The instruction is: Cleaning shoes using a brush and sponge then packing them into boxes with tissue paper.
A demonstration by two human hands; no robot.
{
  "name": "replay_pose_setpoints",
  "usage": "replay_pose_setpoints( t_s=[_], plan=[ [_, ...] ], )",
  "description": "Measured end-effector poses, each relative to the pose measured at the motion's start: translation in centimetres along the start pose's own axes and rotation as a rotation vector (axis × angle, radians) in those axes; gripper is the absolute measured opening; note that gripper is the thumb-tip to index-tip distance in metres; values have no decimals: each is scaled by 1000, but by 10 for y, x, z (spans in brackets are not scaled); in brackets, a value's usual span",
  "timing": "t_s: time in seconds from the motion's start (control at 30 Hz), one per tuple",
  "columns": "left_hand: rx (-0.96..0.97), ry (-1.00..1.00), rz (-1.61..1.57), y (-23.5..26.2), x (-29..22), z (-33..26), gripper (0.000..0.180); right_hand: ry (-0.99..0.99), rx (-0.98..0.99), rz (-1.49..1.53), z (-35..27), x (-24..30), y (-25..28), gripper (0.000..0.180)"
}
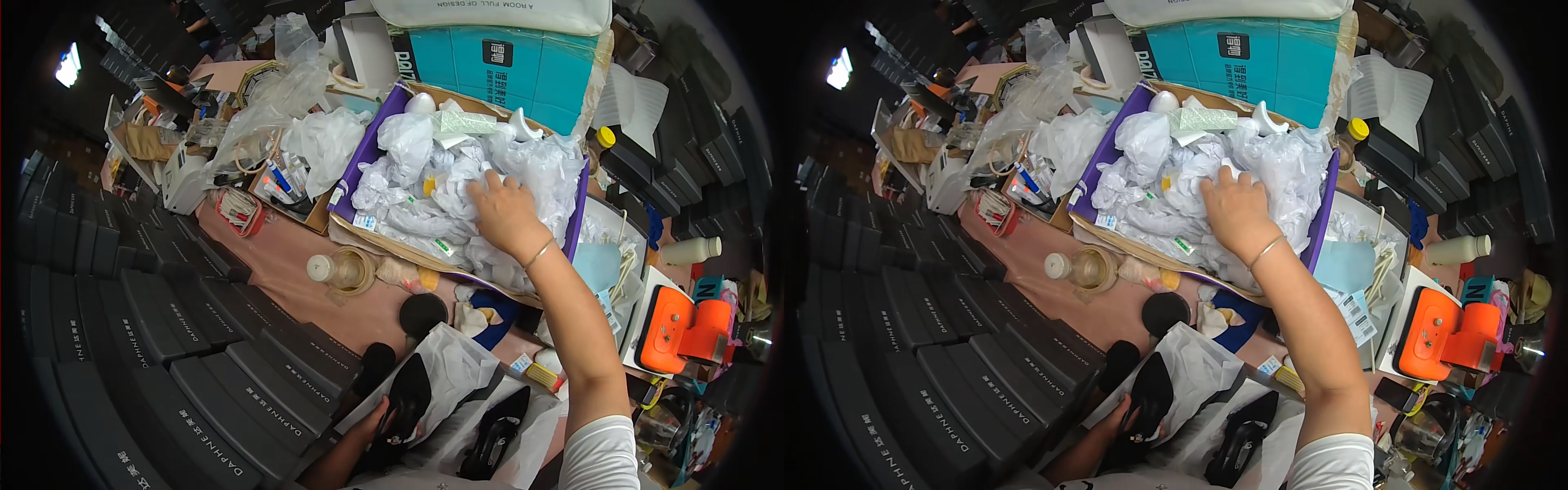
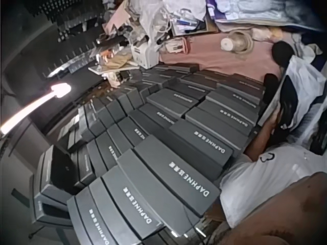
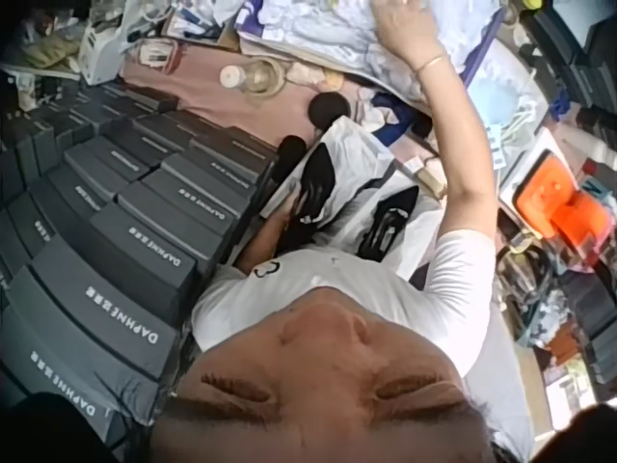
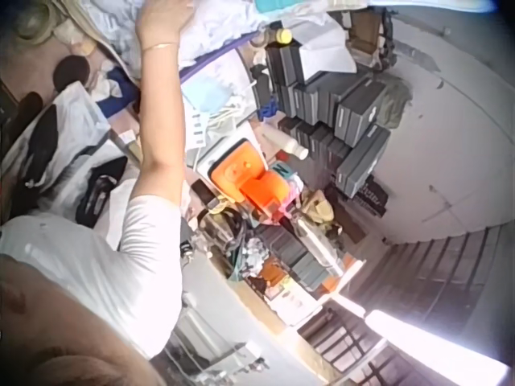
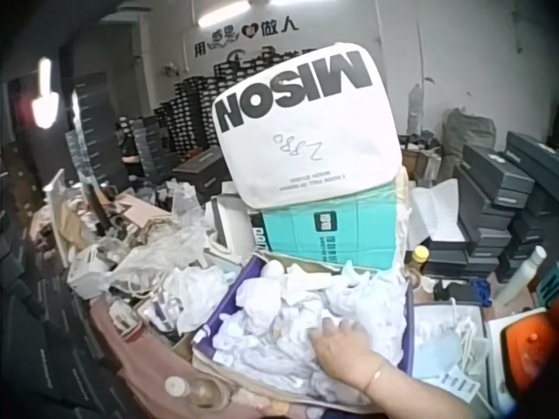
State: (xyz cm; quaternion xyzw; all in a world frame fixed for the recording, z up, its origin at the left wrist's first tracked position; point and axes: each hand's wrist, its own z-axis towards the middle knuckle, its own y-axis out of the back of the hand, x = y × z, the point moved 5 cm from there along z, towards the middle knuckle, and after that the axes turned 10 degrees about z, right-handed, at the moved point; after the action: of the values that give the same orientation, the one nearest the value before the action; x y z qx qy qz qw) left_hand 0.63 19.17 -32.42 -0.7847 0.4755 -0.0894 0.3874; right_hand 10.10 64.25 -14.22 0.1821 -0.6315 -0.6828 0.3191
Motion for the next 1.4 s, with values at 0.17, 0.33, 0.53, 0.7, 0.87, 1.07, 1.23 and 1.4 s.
replay_pose_setpoints(
  t_s=[0.17, 0.33, 0.53, 0.7, 0.87, 1.07, 1.23, 1.4],
  plan=[
    [179, -11, -12, -7, -5, -1, 91, 510, -19, 86, 28, 76, 14, 20],
    [-122, 30, 141, -4, -12, -6, 86, 251, 456, 214, 41, 72, -112, 43],
    [-57, 46, 92, 1, -2, -4, 84, 317, 236, 95, 39, 77, -124, 43],
    [-4, -31, 73, 16, 13, 4, 84, 220, 170, 376, 43, 50, -88, 25],
    [48, 10, 11, 18, 14, 4, 85, 45, 74, 1037, 43, -20, -43, 33],
    [49, 39, -1, 23, 23, 5, 84, -6, -22, 1178, 47, -41, -51, 30],
    [-140, 133, -21, 30, 29, 0, 79, -17, -23, 1046, 45, -39, -44, 27],
    [62, 38, 0, 3, 15, 3, 73, 327, 110, 344, 20, 12, -73, 26]
  ],
)
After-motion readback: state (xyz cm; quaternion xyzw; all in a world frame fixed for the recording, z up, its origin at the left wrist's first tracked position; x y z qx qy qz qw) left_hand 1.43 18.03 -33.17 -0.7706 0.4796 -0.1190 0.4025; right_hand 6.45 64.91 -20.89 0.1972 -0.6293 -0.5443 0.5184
